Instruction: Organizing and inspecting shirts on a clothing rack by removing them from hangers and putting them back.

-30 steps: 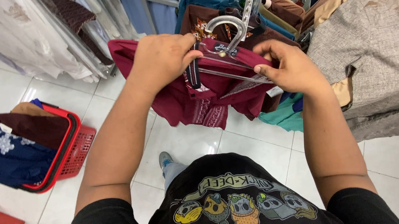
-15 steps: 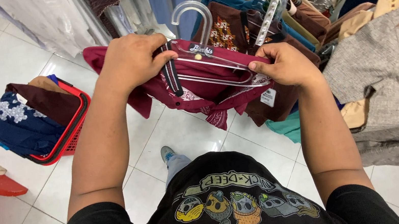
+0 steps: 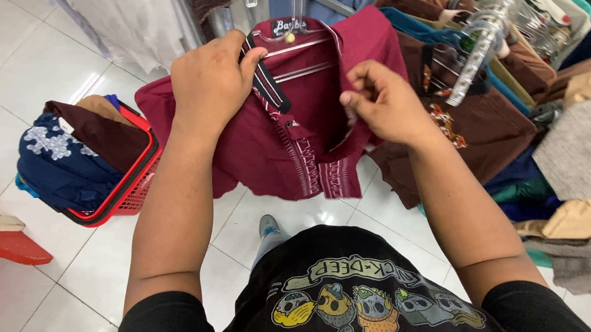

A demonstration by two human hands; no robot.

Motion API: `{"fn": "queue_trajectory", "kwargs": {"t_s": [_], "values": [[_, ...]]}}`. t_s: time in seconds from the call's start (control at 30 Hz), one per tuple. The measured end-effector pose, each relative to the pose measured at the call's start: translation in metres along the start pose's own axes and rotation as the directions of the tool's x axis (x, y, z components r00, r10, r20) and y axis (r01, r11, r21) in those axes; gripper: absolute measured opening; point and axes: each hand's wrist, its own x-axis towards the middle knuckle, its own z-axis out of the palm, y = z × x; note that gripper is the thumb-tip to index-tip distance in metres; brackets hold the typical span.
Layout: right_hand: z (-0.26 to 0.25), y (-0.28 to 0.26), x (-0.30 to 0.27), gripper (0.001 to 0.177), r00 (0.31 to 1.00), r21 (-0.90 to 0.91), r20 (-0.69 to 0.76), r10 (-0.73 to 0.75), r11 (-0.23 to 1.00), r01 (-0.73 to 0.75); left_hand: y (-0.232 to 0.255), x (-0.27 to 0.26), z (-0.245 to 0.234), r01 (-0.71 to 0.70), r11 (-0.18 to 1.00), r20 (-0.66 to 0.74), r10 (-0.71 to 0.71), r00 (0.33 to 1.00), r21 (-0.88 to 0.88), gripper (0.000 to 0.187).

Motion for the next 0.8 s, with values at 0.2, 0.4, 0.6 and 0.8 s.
{"fn": "queue_trajectory", "kwargs": {"t_s": [0.2,0.4,0.6,0.8], "values": [[0.023,0.017,0.053,0.018,0.915,-0.173,-0.349,-0.202,0.974,0.149,-0.075,0.008,-0.019,-0.068,0.998,-0.118,0.069,0.991,0.011,0.046],[0.022,-0.004,0.098,0.043,0.990,0.019,-0.123,-0.071,0.997,0.074,-0.146,0.023,-0.048,-0.238,0.971,-0.125,0.233,0.964,-0.020,0.049],[0.046,-0.037,0.108,0.018,0.955,-0.067,-0.253,0.153,0.982,-0.175,-0.201,0.038,-0.048,-0.228,0.970,0.016,0.228,0.974,0.080,0.047],[0.046,-0.012,0.118,0.020,0.966,-0.159,-0.258,-0.001,0.986,-0.042,-0.223,0.045,-0.035,-0.237,0.962,-0.052,0.232,0.971,-0.135,0.039]]}}
